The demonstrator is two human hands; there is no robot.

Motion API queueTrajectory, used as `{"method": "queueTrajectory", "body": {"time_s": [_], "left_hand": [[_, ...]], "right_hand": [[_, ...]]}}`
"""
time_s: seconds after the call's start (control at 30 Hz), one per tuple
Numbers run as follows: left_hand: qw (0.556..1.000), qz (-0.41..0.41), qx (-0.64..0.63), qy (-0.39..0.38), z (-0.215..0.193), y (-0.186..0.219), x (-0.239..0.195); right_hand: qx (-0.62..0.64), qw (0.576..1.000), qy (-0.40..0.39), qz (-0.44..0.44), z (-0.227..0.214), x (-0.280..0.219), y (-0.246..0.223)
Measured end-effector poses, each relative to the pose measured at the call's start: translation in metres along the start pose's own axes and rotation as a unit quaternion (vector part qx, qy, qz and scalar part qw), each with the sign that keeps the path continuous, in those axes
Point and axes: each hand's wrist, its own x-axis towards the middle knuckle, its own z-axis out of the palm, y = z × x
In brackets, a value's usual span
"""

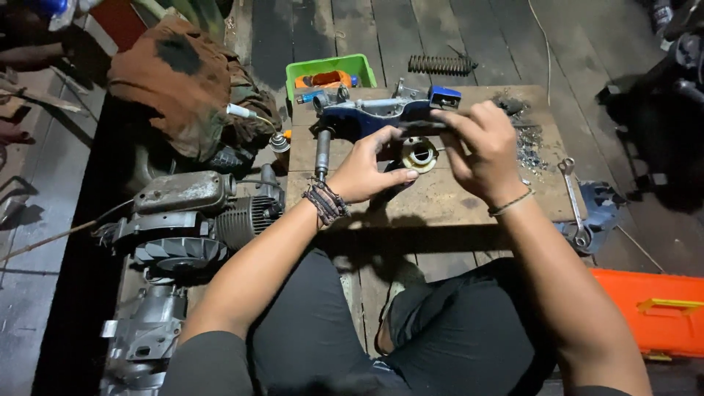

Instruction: Inspecting and assembling a small mechanical component, likely a fuel pump or carburetor part, on a wooden workbench.

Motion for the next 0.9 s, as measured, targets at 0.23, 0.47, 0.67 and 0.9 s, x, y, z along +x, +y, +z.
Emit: {"method": "queueTrajectory", "body": {"time_s": [0.23, 0.47, 0.67, 0.9], "left_hand": [[1.0, 0.0, -0.028, -0.01, 0.004, 0.01, -0.001], [0.999, 0.015, 0.029, 0.015, -0.001, 0.003, 0.0], [1.0, 0.018, 0.002, 0.025, -0.002, -0.006, 0.002], [0.999, 0.002, 0.024, 0.021, -0.013, -0.008, 0.002]], "right_hand": [[0.017, 0.999, -0.026, -0.016, 0.0, 0.01, -0.021], [0.062, 0.998, -0.012, 0.03, 0.0, 0.002, -0.006], [0.068, 0.996, -0.035, 0.051, 0.004, -0.017, 0.027], [0.065, 0.99, -0.024, 0.123, -0.006, -0.022, 0.033]]}}
